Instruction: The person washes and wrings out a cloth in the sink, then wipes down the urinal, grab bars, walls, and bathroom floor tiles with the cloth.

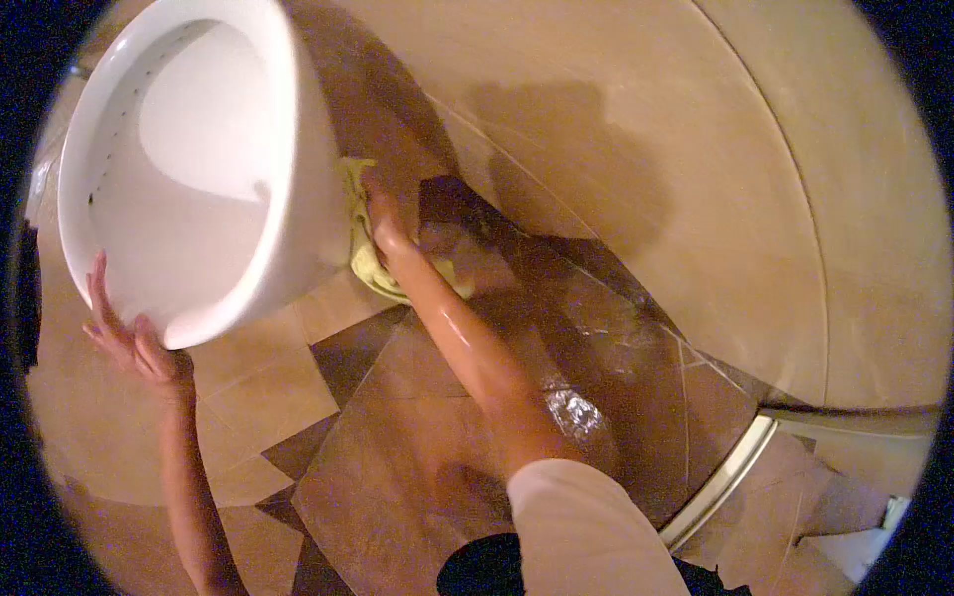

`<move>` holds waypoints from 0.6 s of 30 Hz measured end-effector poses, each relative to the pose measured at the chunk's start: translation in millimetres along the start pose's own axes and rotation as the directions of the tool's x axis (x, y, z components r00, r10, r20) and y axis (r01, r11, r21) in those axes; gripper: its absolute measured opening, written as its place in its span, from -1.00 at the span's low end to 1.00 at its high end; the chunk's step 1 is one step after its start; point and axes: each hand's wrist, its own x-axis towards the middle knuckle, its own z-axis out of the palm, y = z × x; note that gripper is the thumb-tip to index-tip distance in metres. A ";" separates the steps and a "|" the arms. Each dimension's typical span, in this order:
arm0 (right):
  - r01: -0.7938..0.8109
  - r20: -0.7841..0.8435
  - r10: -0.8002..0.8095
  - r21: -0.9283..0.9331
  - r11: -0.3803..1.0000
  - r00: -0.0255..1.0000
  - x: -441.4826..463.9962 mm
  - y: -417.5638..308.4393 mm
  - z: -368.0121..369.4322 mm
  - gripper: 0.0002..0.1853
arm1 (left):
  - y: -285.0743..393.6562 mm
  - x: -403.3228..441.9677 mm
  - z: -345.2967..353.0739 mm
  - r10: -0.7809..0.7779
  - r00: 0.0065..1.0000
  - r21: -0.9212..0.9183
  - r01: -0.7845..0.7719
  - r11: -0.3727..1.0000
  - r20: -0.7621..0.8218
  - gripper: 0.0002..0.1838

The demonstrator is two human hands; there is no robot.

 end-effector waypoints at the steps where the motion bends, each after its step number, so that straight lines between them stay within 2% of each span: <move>1: 0.148 0.016 -0.148 -0.059 0.987 0.989 -2.4 -4.7 -0.3 -0.43 | 3.4 -0.3 -0.1 -0.006 1.000 0.015 0.006 1.000 -0.014 -0.38; 2: 0.296 0.048 -0.292 -0.111 0.949 0.955 -3.2 -12.1 1.6 -0.43 | 4.8 0.0 1.5 -0.025 0.999 0.036 0.026 0.999 -0.020 -0.39; 3: 0.266 0.030 -0.266 -0.026 0.963 0.964 -23.2 -44.5 19.1 -0.42 | 1.6 -0.4 1.3 -0.047 0.998 0.055 0.049 0.997 -0.033 -0.39; 4: 0.383 0.024 -0.382 -0.016 0.924 0.924 -40.4 -75.7 36.2 -0.49 | -5.1 -1.6 -1.7 0.014 0.999 0.032 -0.013 0.999 -0.038 -0.41; 5: 0.778 0.287 -0.723 -0.227 0.586 0.628 16.3 -59.7 12.3 -0.49 | -8.6 -2.3 -3.0 0.000 0.998 0.045 0.003 0.999 -0.069 -0.41; 6: 0.652 0.252 -0.607 -0.168 0.739 0.754 -35.9 -126.0 53.8 -0.48 | -9.4 -2.5 -3.3 0.017 0.999 0.047 -0.015 0.999 -0.046 -0.41; 7: 0.717 0.303 -0.651 -0.243 0.653 0.696 -23.2 -145.6 64.7 -0.49 | -9.3 -2.9 -4.8 0.034 0.999 0.049 -0.033 0.998 -0.018 -0.40; 8: 0.753 0.400 -0.646 -0.221 0.620 0.650 12.8 -158.7 70.8 -0.50 | -8.6 -1.7 -6.3 0.023 0.999 0.058 -0.020 0.998 -0.039 -0.40; 9: 0.784 0.492 -0.634 -0.190 0.591 0.597 47.9 -172.1 77.6 -0.50 | -7.5 0.2 -10.4 0.014 0.999 0.087 -0.017 0.996 0.033 -0.40; 10: 0.647 0.578 -0.460 -0.162 0.745 0.674 36.4 -194.6 108.8 -0.52 | -6.6 2.1 -14.1 0.001 0.994 0.120 -0.014 0.993 0.106 -0.40; 11: 0.478 0.656 -0.267 -0.163 0.863 0.706 25.5 -214.1 138.5 -0.54 | -6.8 3.8 -14.5 -0.006 0.996 0.135 -0.007 0.991 0.089 -0.40; 12: 0.482 0.667 -0.264 -0.162 0.861 0.696 20.9 -228.2 163.3 -0.54 | -6.1 4.0 -13.4 0.004 0.997 0.101 -0.012 0.995 0.078 -0.39; 13: 0.591 0.676 -0.196 -0.421 0.688 0.710 19.2 -242.0 189.9 -0.57 | -5.3 4.3 -12.7 0.011 0.998 0.063 -0.015 0.998 0.065 -0.38; 14: 0.648 0.667 -0.133 -0.626 0.433 0.733 19.5 -250.3 216.4 -0.60 | -5.2 4.0 -14.8 -0.014 0.994 0.102 0.003 0.995 0.112 -0.37; 16: 0.752 0.750 -0.060 -0.651 0.100 0.658 43.6 -260.3 263.3 -0.60 | -6.8 3.2 -12.4 -0.010 0.998 0.076 0.005 0.997 0.058 -0.37; 17: 0.759 0.758 -0.045 -0.646 0.083 0.650 50.4 -257.5 291.5 -0.60 | -11.2 0.1 -11.1 0.004 1.000 0.037 -0.005 0.999 0.024 -0.36; 18: 0.638 0.646 0.120 -0.763 0.102 0.754 52.0 -258.8 315.0 -0.46 | -10.1 1.3 -10.4 -0.022 1.000 0.011 0.022 1.000 -0.010 -0.37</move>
